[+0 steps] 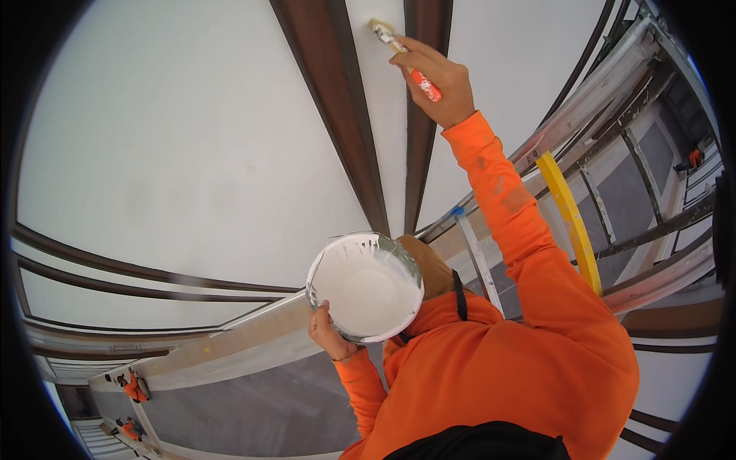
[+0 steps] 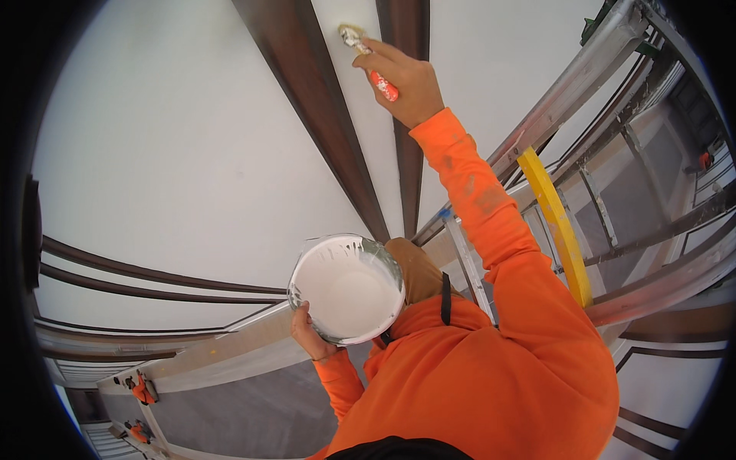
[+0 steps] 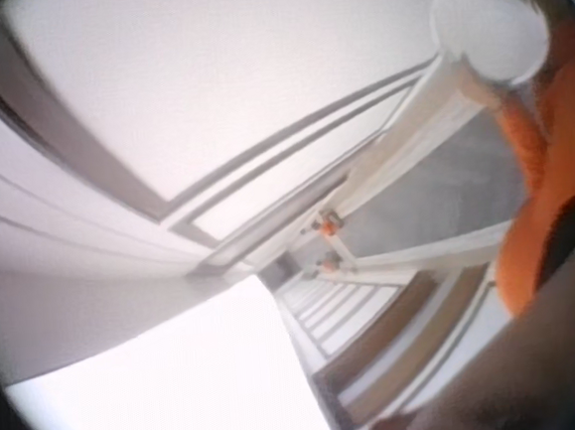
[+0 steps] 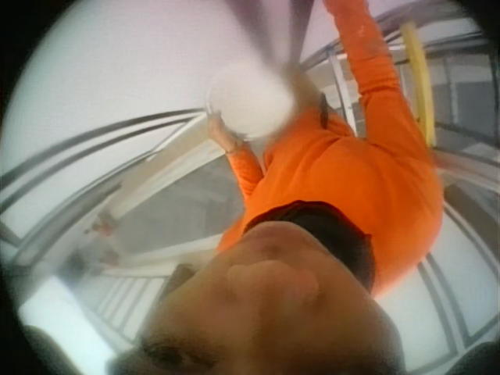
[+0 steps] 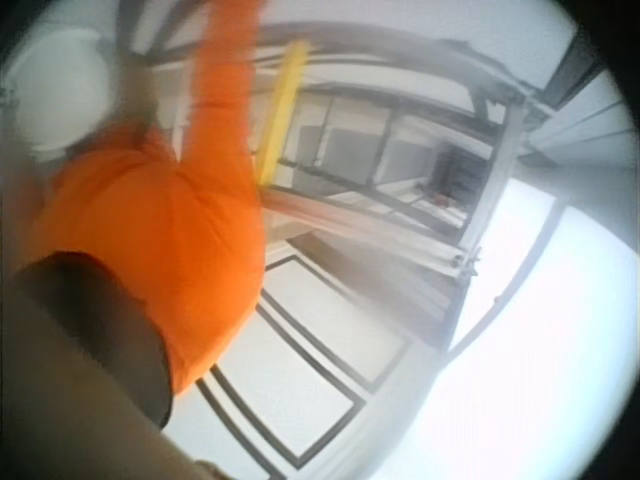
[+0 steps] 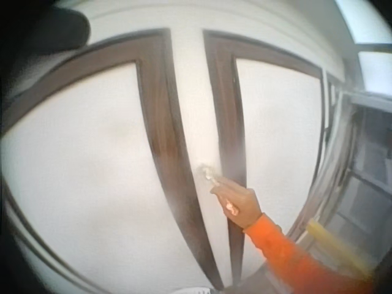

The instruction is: The person paints a white ceiling with dark brown beams using a paintbrush and a paint can. They repeatedly dip the brush into the can and apply white paint to the ceiling sections between the beams.

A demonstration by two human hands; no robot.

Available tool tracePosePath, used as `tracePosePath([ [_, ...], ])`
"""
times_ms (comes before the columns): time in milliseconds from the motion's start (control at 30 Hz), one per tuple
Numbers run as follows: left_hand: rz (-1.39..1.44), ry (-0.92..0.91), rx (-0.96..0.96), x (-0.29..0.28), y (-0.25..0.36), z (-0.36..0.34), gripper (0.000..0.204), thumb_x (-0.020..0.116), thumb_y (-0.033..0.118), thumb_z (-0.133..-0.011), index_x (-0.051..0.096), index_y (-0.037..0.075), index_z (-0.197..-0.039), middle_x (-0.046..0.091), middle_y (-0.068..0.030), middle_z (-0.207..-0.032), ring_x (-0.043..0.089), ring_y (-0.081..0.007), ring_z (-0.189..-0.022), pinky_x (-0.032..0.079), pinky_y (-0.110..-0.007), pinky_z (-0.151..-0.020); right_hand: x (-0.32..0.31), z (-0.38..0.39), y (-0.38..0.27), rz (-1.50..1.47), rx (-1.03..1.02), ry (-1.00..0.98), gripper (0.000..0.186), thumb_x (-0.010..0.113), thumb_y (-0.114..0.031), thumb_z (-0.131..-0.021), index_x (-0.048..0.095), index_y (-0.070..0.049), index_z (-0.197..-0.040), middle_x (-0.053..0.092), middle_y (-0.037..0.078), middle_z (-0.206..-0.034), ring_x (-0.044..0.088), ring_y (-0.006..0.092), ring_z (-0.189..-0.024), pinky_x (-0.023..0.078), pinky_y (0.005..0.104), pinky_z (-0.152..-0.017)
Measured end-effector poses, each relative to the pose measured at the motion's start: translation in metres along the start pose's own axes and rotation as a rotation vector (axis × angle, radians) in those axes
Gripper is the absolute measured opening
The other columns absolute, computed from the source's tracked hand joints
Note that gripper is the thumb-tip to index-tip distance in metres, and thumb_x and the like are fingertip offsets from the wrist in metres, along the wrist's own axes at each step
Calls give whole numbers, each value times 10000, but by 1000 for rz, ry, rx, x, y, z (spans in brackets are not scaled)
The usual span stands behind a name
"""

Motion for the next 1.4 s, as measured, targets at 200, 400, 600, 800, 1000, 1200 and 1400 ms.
tracePosePath([
  [200,-26,-14,-20,5,11,2,241,609,169,-923,591,20,-735,455,15,-740,454,-115,-726,391,-291,-638,13,38,1,57,28,-31,287,708,40,-791,702,-163,-994,673,41,-1336,732,290,-939,613,349,-741],
  [400,22,-70,24,10,19,4,231,613,185,-920,610,21,-757,487,14,-757,456,-110,-738,387,-280,-645,27,156,-3,50,227,-386,234,710,-10,-815,709,-165,-990,665,69,-1345,730,307,-943,610,375,-749],
  [600,72,-62,16,9,14,-3,161,624,77,-907,604,5,-765,547,8,-764,485,-91,-696,412,-261,-641,18,95,-12,-30,240,-332,159,707,-49,-853,719,-137,-984,740,67,-1154,729,319,-860,590,377,-722],
  [800,55,-57,19,8,8,-8,310,640,140,-897,447,88,-660,457,14,-703,460,-113,-671,415,-290,-630,0,-43,-20,-113,172,-81,107,713,-82,-874,749,-128,-964,747,107,-862,683,337,-717,555,359,-658],
  [1000,99,-69,-1,7,10,0,242,637,148,-904,536,68,-700,446,24,-718,443,-108,-670,394,-293,-618,-7,-73,-34,-274,158,187,130,716,-23,-893,747,-66,-1011,768,95,-945,720,215,-751,561,290,-684],
  [1200,12,-56,27,10,14,7,237,629,181,-915,572,49,-727,434,29,-744,413,-110,-721,355,-279,-669,27,47,-23,-256,225,179,207,720,1,-889,725,-54,-1088,752,139,-1134,752,236,-894,590,305,-789],
  [1400,40,21,46,12,11,5,330,642,119,-918,438,91,-660,476,9,-714,482,-108,-671,439,-289,-638,34,167,-4,-219,443,-87,202,705,-36,-891,724,-81,-1087,738,173,-1151,741,344,-937,602,352,-827],
])
Point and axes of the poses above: each hand's wrist, its own z-axis away from the middle knuckle, its own x-axis out of the palm, y = z × x, the point moved 1 cm from there along -z, towards the middle knuckle
